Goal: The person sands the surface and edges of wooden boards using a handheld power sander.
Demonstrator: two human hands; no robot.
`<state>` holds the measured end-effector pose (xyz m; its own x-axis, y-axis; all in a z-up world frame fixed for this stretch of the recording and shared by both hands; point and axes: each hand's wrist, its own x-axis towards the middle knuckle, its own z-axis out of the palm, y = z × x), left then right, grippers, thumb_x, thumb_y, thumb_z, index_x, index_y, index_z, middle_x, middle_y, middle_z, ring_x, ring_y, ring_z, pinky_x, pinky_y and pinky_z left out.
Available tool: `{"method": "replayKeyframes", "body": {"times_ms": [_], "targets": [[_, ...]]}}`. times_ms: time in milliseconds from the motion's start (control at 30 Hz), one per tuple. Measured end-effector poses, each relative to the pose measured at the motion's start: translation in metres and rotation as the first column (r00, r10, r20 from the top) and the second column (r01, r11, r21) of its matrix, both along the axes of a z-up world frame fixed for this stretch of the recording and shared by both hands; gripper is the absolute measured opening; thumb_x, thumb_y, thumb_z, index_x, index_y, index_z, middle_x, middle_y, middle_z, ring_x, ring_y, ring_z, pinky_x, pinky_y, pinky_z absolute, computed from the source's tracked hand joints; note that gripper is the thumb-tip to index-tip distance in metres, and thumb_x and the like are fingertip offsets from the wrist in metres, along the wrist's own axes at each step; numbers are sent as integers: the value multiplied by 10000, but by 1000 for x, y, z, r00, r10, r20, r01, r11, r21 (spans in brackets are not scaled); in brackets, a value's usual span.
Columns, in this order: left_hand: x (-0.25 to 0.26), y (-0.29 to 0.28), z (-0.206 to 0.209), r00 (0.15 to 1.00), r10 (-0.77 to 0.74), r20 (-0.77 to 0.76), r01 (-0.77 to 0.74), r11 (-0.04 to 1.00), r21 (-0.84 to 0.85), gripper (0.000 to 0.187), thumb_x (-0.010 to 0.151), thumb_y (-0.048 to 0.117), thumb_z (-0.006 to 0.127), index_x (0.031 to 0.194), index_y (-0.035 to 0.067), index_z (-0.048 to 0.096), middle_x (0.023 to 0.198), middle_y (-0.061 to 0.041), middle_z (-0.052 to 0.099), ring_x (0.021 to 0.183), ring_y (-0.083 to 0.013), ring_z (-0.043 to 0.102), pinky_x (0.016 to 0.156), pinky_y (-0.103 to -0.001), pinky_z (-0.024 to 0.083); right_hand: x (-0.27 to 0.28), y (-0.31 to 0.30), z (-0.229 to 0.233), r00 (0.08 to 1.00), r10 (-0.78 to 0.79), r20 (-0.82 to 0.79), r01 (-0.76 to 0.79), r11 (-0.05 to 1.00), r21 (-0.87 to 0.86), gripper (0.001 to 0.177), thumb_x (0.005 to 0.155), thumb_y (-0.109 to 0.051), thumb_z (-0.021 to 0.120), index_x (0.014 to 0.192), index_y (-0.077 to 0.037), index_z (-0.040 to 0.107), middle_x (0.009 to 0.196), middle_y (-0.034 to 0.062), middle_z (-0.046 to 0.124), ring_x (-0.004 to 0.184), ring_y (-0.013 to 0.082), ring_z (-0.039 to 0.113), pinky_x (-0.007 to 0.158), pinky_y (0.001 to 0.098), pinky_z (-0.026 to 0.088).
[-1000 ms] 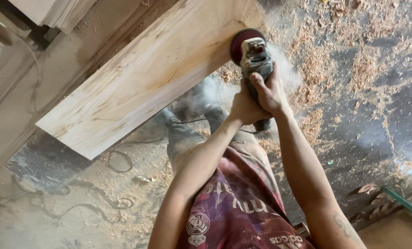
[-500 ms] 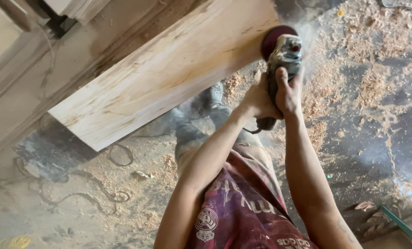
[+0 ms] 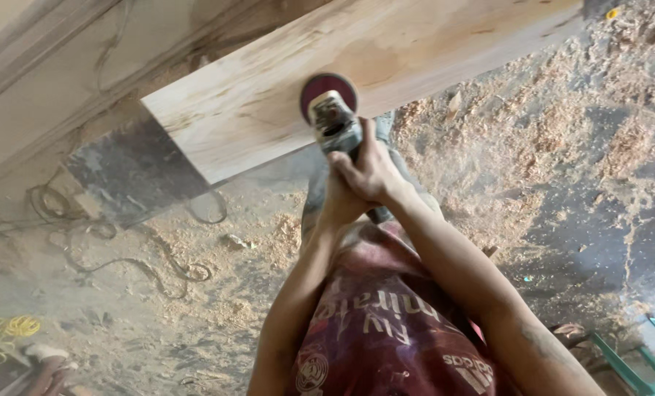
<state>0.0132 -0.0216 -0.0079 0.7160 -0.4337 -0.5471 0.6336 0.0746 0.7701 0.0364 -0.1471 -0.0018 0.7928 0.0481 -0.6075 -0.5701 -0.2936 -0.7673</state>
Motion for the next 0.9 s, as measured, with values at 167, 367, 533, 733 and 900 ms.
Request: {"method": "replayKeyframes", "body": {"times_ms": [167,367,533,733,900], "targets": [[-9,41,-3,985,171,24,-168,982,-83,688,848,176,852,1358,-33,439,1210,-187,641,1065,-294,704,869,-450,697,10,47,0,990,138,12,-139,989,42,850,976,-573,579,1444,38,215,1058,355,694,930,460,729,825,548,630],[2,-4,-2,969,-174,175,125,958,260,911,715,291,933,1384,3,385,1243,-156,654,1055,-274,729,899,-403,681,2,-2,5,994,14,-107,-30,989,-147,840,972,-560,594,1483,-9,219,1114,320,697,954,471,723,831,570,587],[10,-64,0,960,-225,168,189,961,204,1036,641,289,950,1418,14,322,1239,-158,656,1078,-313,720,909,-414,647,-9,-65,9,985,-146,96,158,979,-132,761,1013,-523,630,1470,-10,300,1245,357,653,1169,510,654,984,564,527],[15,-134,-3,931,-313,185,274,939,209,1022,645,274,943,1414,19,320,1267,-186,641,1094,-329,718,908,-426,658,-16,-136,7,971,-220,96,230,967,-112,769,1017,-514,628,1478,-4,283,1281,348,644,1213,483,648,1028,541,518],[22,-200,-10,908,-378,182,347,920,180,1031,658,289,923,1429,22,292,1271,-201,649,1078,-332,731,896,-423,666,-18,-200,-1,960,-267,89,277,953,-122,779,1011,-540,620,1477,-3,300,1271,340,654,1217,480,648,1038,538,517]]}}
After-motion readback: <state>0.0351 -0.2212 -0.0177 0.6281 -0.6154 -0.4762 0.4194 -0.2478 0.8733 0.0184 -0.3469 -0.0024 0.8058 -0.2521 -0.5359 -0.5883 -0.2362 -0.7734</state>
